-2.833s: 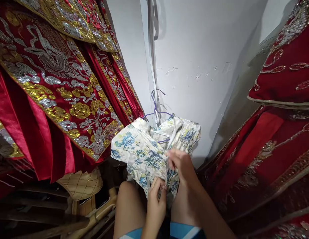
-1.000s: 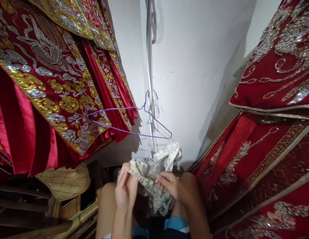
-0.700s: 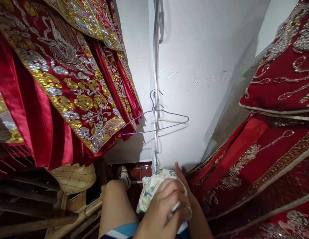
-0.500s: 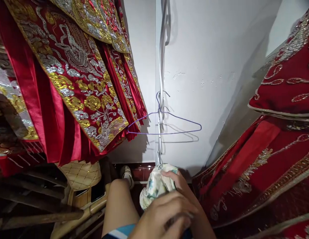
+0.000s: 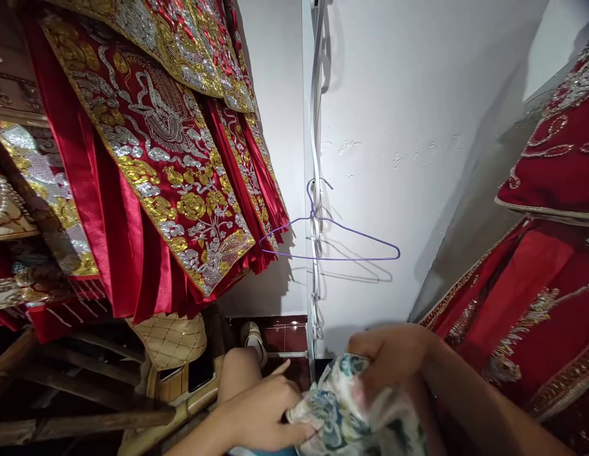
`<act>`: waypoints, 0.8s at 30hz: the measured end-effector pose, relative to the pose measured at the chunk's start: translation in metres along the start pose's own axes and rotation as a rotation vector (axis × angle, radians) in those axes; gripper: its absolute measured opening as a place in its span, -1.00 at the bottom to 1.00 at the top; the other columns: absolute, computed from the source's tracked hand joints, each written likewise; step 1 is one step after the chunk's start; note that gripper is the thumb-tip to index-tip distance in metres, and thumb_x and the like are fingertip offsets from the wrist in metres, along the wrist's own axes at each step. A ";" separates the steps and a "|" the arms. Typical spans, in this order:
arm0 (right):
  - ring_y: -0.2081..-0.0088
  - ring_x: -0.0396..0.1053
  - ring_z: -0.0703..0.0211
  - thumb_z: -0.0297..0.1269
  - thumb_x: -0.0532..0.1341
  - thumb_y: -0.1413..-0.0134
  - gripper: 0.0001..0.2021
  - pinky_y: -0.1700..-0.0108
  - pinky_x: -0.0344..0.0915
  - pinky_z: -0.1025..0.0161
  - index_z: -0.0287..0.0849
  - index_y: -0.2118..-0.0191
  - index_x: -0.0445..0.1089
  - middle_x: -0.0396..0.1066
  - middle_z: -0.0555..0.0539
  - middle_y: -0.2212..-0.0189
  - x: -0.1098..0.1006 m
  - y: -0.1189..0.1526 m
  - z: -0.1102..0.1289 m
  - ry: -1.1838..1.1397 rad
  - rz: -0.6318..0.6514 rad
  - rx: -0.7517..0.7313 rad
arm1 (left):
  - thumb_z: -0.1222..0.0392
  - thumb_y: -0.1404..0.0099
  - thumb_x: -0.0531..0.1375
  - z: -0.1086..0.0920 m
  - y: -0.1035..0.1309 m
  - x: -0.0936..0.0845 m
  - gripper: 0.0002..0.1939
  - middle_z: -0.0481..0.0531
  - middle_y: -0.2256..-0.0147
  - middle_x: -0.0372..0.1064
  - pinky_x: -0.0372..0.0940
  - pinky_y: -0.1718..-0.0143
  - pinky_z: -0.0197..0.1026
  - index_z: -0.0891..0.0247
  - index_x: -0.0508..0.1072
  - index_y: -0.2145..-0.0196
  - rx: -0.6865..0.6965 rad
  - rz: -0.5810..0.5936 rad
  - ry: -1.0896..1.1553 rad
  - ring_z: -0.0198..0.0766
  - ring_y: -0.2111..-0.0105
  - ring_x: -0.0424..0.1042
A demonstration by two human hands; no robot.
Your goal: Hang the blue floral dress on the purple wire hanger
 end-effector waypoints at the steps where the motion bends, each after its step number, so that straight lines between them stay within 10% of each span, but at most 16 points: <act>1: 0.47 0.31 0.31 -0.17 0.38 0.00 -0.74 0.32 0.35 0.39 -0.32 0.43 0.50 0.38 0.03 0.54 -0.004 0.009 0.005 0.044 0.006 -0.015 | 0.11 -0.26 0.23 0.007 0.004 0.002 -0.70 -0.08 0.51 0.39 0.08 -0.28 0.06 0.24 0.30 0.56 -0.036 0.021 -0.034 -0.24 0.42 0.44; 7: 0.41 0.30 0.26 -0.13 0.33 -0.11 -0.75 0.34 0.28 0.36 -0.27 0.34 0.47 0.39 -0.01 0.45 -0.009 0.032 0.040 0.206 -0.242 -0.079 | 0.28 -0.10 0.29 -0.004 0.007 -0.041 -0.88 0.18 -0.10 0.36 -0.04 -0.31 0.09 0.25 0.38 0.50 -0.024 -0.240 0.127 0.06 -0.19 0.25; 10: 0.43 0.25 0.30 -0.18 0.31 -0.12 -0.78 0.35 0.25 0.36 -0.27 0.37 0.44 0.35 0.01 0.47 -0.002 0.022 0.052 0.206 -0.208 -0.149 | 0.08 -0.12 0.35 -0.027 -0.007 -0.052 -0.67 0.15 0.20 0.38 0.26 0.04 -0.08 0.26 0.28 0.53 0.078 -0.307 0.493 -0.10 0.14 0.37; 14: 0.47 0.21 0.31 -0.15 0.33 -0.09 -0.74 0.42 0.19 0.37 -0.28 0.42 0.45 0.33 0.03 0.53 -0.015 0.018 0.051 0.296 -0.194 -0.120 | -0.11 -0.14 0.35 -0.041 -0.025 -0.055 -0.51 -0.17 0.52 0.04 0.00 0.48 -0.32 0.18 0.12 0.37 0.073 -0.289 0.798 -0.38 0.52 0.03; 19: 0.31 0.41 0.15 -0.28 0.24 -0.11 -0.82 0.27 0.29 0.30 -0.21 0.28 0.58 0.55 -0.09 0.31 -0.065 0.038 0.036 0.461 -0.716 -0.192 | -0.01 -0.28 0.21 -0.005 -0.019 -0.092 -0.73 -0.15 0.53 0.16 -0.03 0.44 -0.26 0.17 0.25 0.20 -0.194 -0.353 0.024 -0.30 0.53 0.15; 24: 0.38 0.46 0.08 -0.44 0.15 0.00 -0.34 0.27 0.33 0.22 -0.12 -0.30 0.32 0.58 -0.09 0.26 -0.113 0.023 -0.002 0.564 -1.249 -0.142 | 0.11 -0.28 0.06 0.032 0.016 -0.140 -0.82 0.03 0.47 0.34 0.06 0.38 -0.18 0.18 0.25 0.46 -0.472 -0.388 -0.542 -0.10 0.38 0.37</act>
Point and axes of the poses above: each hand's wrist, its own y-axis away from the middle knuckle, its own x-axis out of the palm, z = x × y, the point moved 2 cm from there along -y, towards the middle knuckle
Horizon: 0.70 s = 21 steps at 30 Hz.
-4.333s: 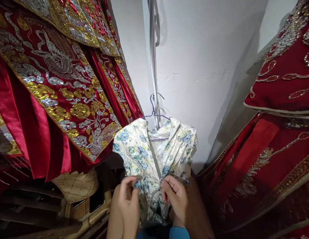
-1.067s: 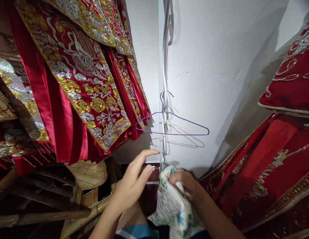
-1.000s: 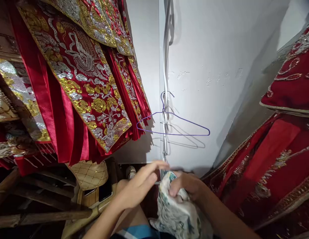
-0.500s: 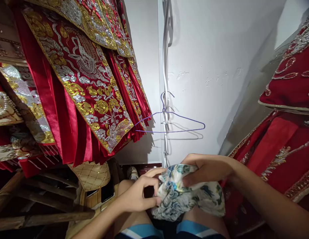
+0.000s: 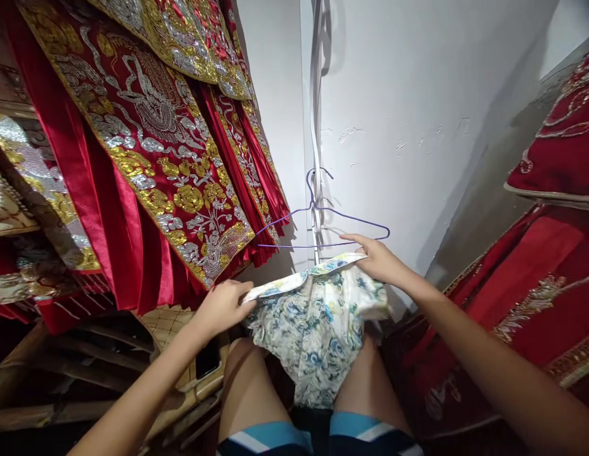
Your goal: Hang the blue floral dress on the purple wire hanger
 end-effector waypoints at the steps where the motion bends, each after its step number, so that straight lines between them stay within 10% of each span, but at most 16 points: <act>1: 0.32 0.48 0.05 -0.44 0.15 0.01 -0.28 0.23 0.35 0.20 -0.11 -0.35 0.23 0.58 -0.12 0.18 0.007 -0.007 -0.008 0.024 -0.049 -0.016 | 0.11 -0.29 0.04 0.005 0.001 -0.005 -0.82 0.04 0.45 0.36 0.09 0.36 -0.17 0.18 0.26 0.45 -0.011 -0.008 -0.015 -0.08 0.35 0.38; 4: 0.08 0.47 -0.02 -0.43 0.12 0.00 -0.41 0.10 0.33 0.20 -0.14 -0.22 0.38 0.53 -0.15 0.00 0.025 -0.029 -0.024 0.073 -0.101 -0.077 | 0.17 -0.32 -0.03 0.006 0.002 -0.013 -0.80 0.09 0.37 0.41 0.21 0.27 -0.13 0.17 0.32 0.40 -0.027 -0.012 -0.051 -0.04 0.25 0.42; 9: 0.33 0.42 0.07 -0.35 0.11 0.00 -0.81 0.33 0.17 0.27 -0.16 0.41 0.49 0.53 -0.05 0.43 0.024 -0.032 -0.034 0.159 -0.097 -0.016 | 0.31 -0.27 -0.02 0.003 -0.004 0.002 -0.77 0.19 0.18 0.47 0.30 0.07 -0.02 0.19 0.43 0.27 -0.079 -0.001 -0.074 0.03 0.08 0.43; 14: 0.50 0.21 0.19 -0.25 0.13 0.06 -0.84 0.44 0.01 0.28 -0.16 0.53 0.38 0.29 0.04 0.62 -0.005 -0.002 -0.029 0.102 -0.207 0.053 | 0.31 -0.35 -0.09 0.001 -0.018 0.014 -0.62 0.22 -0.04 0.40 0.26 -0.07 0.01 0.23 0.32 -0.06 -0.004 -0.232 0.176 0.00 -0.06 0.37; 21: 0.47 0.25 0.18 -0.20 0.14 0.01 -0.80 0.42 0.08 0.29 -0.17 0.53 0.36 0.29 0.04 0.59 -0.004 0.019 -0.011 -0.083 -0.080 0.048 | 0.21 -0.31 0.02 -0.037 -0.068 -0.011 -0.67 0.12 -0.06 0.42 0.25 -0.06 -0.14 0.20 0.27 -0.03 0.055 -0.505 0.699 -0.13 -0.04 0.41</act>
Point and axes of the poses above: each hand's wrist, its own y-axis away from the middle knuckle, its own x-axis out of the palm, z = x × y, the point moved 2 cm from there along -y, towards the middle knuckle
